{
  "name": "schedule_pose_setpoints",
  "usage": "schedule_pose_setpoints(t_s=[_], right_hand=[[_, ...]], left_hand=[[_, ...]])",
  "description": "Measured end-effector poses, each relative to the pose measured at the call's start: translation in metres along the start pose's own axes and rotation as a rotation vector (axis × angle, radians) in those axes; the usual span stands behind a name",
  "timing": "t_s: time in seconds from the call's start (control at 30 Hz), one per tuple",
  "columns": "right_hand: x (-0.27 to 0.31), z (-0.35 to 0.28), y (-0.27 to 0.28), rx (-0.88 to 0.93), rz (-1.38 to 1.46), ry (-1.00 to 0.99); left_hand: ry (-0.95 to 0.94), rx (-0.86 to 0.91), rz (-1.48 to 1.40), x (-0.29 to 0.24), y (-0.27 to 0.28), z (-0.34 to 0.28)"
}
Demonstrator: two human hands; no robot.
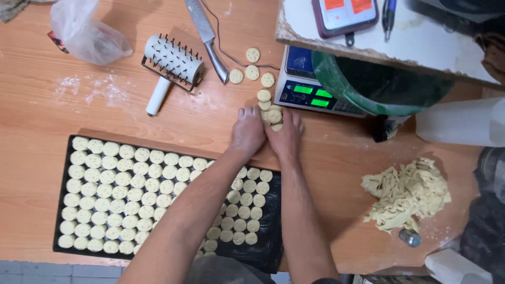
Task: Placing small round pieces of dough onto a baking tray in an organized grid pattern.
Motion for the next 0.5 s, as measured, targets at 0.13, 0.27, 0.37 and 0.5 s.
schedule_pose_setpoints(t_s=[0.13,0.27,0.37,0.5], right_hand=[[-0.036,-0.011,-0.049,0.26,0.465,-0.053],[-0.015,-0.027,-0.053,0.339,0.86,0.115],[0.038,-0.033,-0.017,0.398,0.681,0.087],[0.115,-0.054,0.002,0.599,0.333,0.147]], left_hand=[[0.028,0.012,-0.156,0.013,0.01,-0.018],[-0.049,0.131,-0.586,0.034,-0.005,-0.032],[-0.003,0.28,-1.224,0.045,-0.006,-0.039],[0.237,0.311,-2.09,0.044,-0.002,-0.069]])
Point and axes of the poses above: each hand's wrist, its own z-axis towards the middle knuckle, its own y-axis out of the back of the hand, x = y × z, the point moved 10 cm from there along z, towards the middle knuckle, and after that the axes turned 15 degrees about x, right-handed, at the moved point
